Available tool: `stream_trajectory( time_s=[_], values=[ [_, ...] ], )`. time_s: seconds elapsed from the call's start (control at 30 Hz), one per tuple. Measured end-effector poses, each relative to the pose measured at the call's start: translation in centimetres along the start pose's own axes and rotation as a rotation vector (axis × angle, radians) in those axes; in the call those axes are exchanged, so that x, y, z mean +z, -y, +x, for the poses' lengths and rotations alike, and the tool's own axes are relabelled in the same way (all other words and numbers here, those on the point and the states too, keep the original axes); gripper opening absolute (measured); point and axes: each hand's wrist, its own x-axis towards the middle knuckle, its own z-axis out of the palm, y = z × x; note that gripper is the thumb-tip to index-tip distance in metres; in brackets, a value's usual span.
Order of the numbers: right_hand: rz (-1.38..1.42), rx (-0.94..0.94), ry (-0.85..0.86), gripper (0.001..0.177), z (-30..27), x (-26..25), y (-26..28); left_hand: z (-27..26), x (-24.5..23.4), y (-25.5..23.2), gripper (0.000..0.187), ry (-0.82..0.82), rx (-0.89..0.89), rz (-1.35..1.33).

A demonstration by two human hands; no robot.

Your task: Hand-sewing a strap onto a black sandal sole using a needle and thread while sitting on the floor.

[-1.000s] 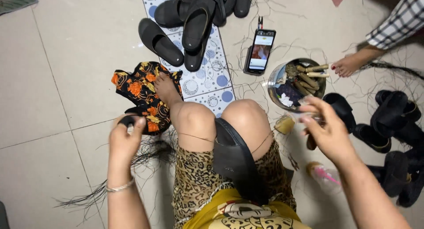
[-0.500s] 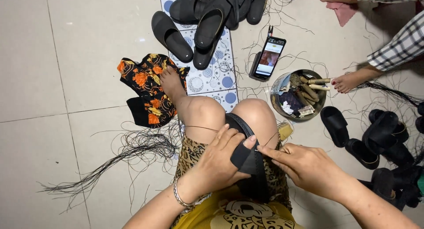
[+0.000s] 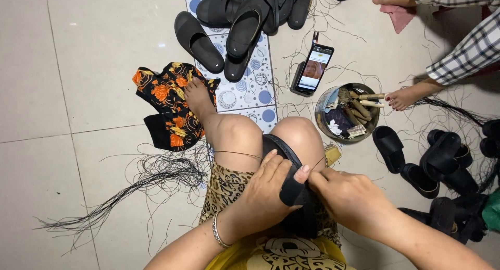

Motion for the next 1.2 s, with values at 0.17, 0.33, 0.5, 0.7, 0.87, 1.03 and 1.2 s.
stream_trajectory(
  time_s=[0.17,0.33,0.5,0.7,0.87,1.03,1.2],
  values=[
    [-0.115,0.038,-0.257,0.013,1.3,0.4,3.0,0.8,-0.1,-0.4,0.025,-0.093,0.01,0.064],
    [0.206,0.151,-0.273,0.025,0.5,1.1,3.0,0.5,-1.2,4.3,0.075,-0.028,0.097,-0.341],
    [0.227,0.299,-0.258,0.029,-0.4,3.4,2.1,0.6,-2.8,8.8,0.018,0.081,0.2,0.036],
    [0.433,0.366,-0.36,0.032,-0.9,5.9,1.5,2.7,-3.6,7.7,0.015,0.158,-0.06,-1.168],
    [0.538,0.474,-0.255,0.036,-0.7,6.0,1.2,2.7,-0.8,8.2,0.019,0.171,-0.233,-1.019],
    [0.561,0.467,-0.243,0.036,-0.5,6.0,1.4,2.2,1.0,8.6,0.024,0.451,-0.112,-0.284],
    [0.584,0.497,-0.238,0.035,-0.4,6.4,1.3,3.1,1.1,9.6,0.045,0.442,-0.186,-0.449]
  ],
)
